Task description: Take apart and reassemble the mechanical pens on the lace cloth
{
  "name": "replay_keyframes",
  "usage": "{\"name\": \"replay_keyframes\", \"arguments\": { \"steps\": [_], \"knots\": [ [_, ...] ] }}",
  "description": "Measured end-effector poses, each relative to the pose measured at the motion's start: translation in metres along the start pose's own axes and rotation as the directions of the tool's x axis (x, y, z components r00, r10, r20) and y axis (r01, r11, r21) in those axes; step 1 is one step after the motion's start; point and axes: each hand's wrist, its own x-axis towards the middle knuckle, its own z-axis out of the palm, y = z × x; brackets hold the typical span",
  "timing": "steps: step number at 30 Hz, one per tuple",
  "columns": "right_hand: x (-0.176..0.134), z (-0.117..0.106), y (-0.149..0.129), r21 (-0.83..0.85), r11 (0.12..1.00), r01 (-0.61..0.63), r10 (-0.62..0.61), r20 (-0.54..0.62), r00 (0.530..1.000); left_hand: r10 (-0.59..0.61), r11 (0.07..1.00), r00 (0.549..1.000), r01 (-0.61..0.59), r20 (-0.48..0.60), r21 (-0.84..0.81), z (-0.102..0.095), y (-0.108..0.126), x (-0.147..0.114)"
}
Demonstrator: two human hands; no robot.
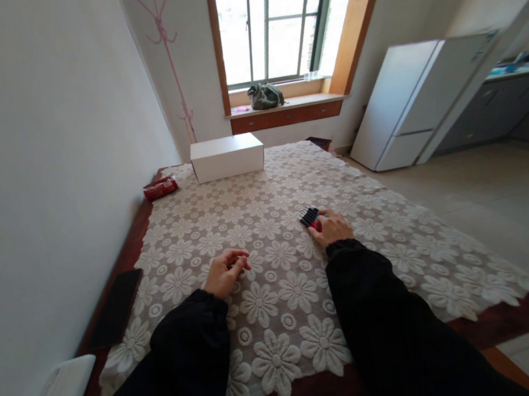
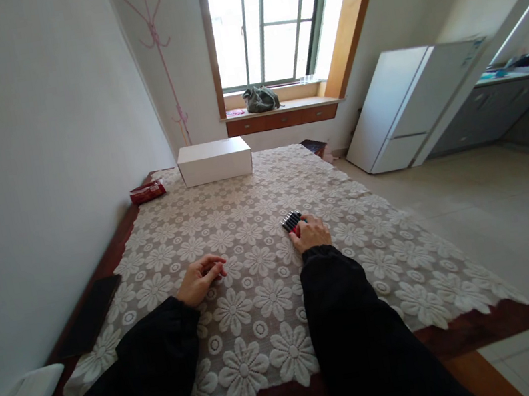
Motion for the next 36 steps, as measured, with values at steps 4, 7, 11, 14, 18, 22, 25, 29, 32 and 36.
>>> {"name": "replay_keyframes", "arguments": {
  "steps": [4, 7, 11, 14, 18, 22, 25, 29, 32, 36],
  "knots": [
    [0.003, 0.007, 0.006, 0.021, 1.0, -0.005, 0.006, -0.04, 0.999, 0.005, 1.0, 1.0, -0.005, -0.004, 0.002, 0.0, 0.0, 0.0],
    [0.004, 0.009, 0.009, 0.028, 0.999, -0.03, 0.032, -0.07, 0.997, 0.008, 1.0, 1.0, -0.008, -0.001, 0.003, 0.0, 0.0, 0.0],
    [0.004, 0.017, 0.011, 0.03, 0.998, -0.054, 0.055, -0.046, 0.997, 0.015, 1.0, 1.0, -0.015, 0.002, 0.008, 0.0, -0.001, 0.0],
    [0.004, 0.028, 0.011, -0.005, 0.998, -0.07, 0.07, -0.028, 0.997, 0.017, 1.0, 1.0, -0.017, 0.007, 0.018, 0.0, -0.001, 0.0],
    [0.003, 0.035, 0.009, -0.068, 0.992, -0.107, 0.109, 0.031, 0.994, 0.018, 0.999, 1.0, -0.018, 0.012, 0.033, 0.001, -0.002, 0.0],
    [0.003, 0.033, 0.009, -0.068, 0.99, -0.125, 0.13, 0.071, 0.989, 0.019, 0.998, 0.999, -0.021, 0.03, 0.051, 0.001, -0.002, 0.001],
    [0.004, 0.031, 0.008, -0.054, 0.987, -0.153, 0.157, 0.071, 0.985, 0.012, 0.998, 0.999, -0.015, 0.038, 0.064, 0.001, -0.002, 0.001],
    [0.004, 0.03, 0.007, -0.051, 0.983, -0.175, 0.178, 0.067, 0.982, 0.016, 0.997, 0.999, -0.019, 0.042, 0.073, 0.001, -0.001, 0.0],
    [0.003, 0.028, 0.004, -0.067, 0.983, -0.172, 0.178, 0.096, 0.979, 0.023, 0.996, 0.999, -0.027, 0.041, 0.089, 0.002, 0.0, -0.001],
    [0.002, 0.021, 0.001, -0.05, 0.986, -0.158, 0.162, 0.083, 0.983, 0.019, 0.995, 0.999, -0.023, 0.041, 0.099, 0.002, 0.0, -0.001]
  ]
}}
